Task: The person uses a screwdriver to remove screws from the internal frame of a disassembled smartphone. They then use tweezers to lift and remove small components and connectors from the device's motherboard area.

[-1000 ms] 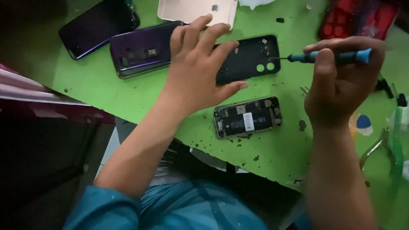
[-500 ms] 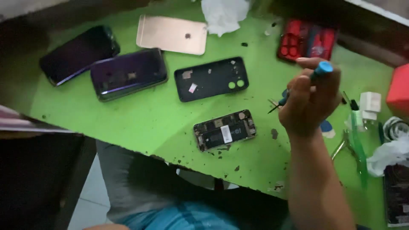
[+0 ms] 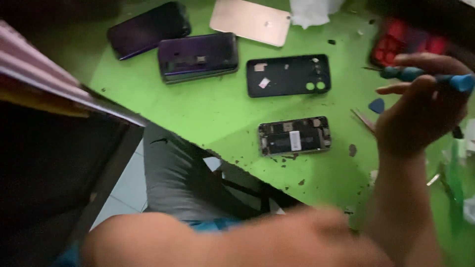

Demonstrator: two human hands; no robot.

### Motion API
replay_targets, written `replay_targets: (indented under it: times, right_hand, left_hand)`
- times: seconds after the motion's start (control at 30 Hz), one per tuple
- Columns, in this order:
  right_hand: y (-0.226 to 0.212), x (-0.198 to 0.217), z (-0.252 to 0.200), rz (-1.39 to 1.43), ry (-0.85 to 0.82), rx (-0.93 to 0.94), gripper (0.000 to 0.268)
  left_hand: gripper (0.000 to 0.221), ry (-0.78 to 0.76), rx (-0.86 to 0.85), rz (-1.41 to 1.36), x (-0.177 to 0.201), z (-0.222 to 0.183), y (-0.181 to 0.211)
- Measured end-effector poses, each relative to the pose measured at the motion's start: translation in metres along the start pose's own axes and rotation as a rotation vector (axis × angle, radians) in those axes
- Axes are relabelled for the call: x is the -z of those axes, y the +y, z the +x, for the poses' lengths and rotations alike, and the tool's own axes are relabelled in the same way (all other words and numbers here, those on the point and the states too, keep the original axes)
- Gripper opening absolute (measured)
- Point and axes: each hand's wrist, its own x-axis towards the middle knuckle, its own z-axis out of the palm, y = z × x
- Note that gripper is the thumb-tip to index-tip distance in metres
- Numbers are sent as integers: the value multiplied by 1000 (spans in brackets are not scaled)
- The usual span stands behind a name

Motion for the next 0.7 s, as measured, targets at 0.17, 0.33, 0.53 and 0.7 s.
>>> replay_targets:
  times: [0.17,0.33,0.53,0.7]
  right_hand:
    - [3,8,0,-32,-155,-2,21]
    - [7,10,-13,111,-210,-252,112]
    - [8,5,-14,27,-232,-153,104]
    - [3,3,-14,23,-217,-185,103]
  left_hand:
    - [10,309,-125,502,36,-6,-70]
    - [20,684,235,980,51,-36,-149]
    - [34,620,271,1219,54,-23,-170]
    - [25,620,263,1210,57,-14,-178]
